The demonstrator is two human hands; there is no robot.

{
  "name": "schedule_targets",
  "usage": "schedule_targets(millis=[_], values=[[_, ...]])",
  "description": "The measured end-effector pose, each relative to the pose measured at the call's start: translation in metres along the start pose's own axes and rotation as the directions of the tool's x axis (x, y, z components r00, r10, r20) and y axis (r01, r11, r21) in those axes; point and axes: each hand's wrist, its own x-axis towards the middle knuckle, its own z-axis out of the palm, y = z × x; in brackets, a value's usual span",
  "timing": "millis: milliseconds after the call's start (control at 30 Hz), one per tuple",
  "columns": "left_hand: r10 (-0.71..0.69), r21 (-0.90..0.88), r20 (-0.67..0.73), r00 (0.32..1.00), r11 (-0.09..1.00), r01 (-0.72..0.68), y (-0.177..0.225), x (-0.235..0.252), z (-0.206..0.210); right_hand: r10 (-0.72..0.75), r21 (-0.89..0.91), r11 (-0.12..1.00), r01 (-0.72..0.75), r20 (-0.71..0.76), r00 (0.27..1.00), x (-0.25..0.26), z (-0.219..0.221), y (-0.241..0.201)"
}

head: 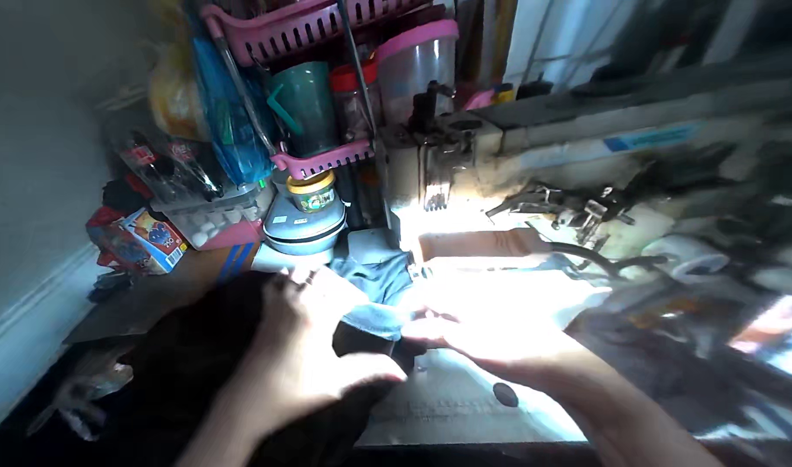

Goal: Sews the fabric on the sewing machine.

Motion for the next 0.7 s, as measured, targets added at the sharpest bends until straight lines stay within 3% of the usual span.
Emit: schedule_targets(millis=[33, 100, 167, 233, 367, 400, 467, 567, 633, 700], values=[[-0.058, 0.067, 0.067, 0.996, 0.996, 0.054, 0.008, 0.000, 0.021, -0.008, 0.033, 0.999, 0.013, -0.145, 0.989, -0.003, 0.001, -0.001], [-0.118, 0.255, -0.050, 0.992, 0.959, 0.127, 0.004, 0.011, 0.043, -0.056, 0.100, 0.990, 0.102, -0.384, 0.922, -0.001, 0.003, 0.000], [-0.120, 0.373, -0.229, 0.966, 0.906, 0.201, -0.009, 0.028, 0.036, -0.165, 0.090, 0.968, 0.234, -0.477, 0.863, 0.008, 0.004, -0.002], [-0.149, 0.312, -0.184, 0.971, 0.929, 0.202, -0.004, 0.040, 0.028, -0.120, 0.187, 0.949, 0.253, -0.528, 0.841, 0.015, 0.009, -0.005], [-0.267, -0.023, 0.164, 0.950, 0.961, 0.275, 0.023, 0.052, 0.061, -0.002, 0.320, 0.925, 0.203, -0.531, 0.847, 0.015, 0.014, -0.006], [-0.276, -0.045, 0.194, 0.941, 0.956, 0.290, 0.021, 0.058, 0.068, -0.015, 0.296, 0.933, 0.205, -0.536, 0.844, 0.014, 0.013, -0.006], [-0.245, 0.108, 0.229, 0.942, 0.968, 0.226, 0.016, 0.070, 0.071, 0.008, 0.287, 0.943, 0.165, -0.517, 0.856, 0.006, 0.010, -0.003], [0.005, 0.352, 0.060, 0.998, 0.936, -0.026, 0.008, 0.072, 0.077, 0.178, 0.324, 0.946, -0.023, -0.459, 0.870, -0.021, 0.015, 0.000], [0.143, 0.356, -0.011, 0.990, 0.925, -0.130, 0.005, 0.060, 0.079, 0.219, 0.311, 0.945, -0.097, -0.385, 0.896, -0.050, 0.031, 0.005], [0.172, 0.344, 0.011, 0.985, 0.924, -0.165, 0.008, 0.038, 0.076, 0.242, 0.270, 0.949, -0.159, -0.308, 0.920, -0.080, 0.047, 0.019]])
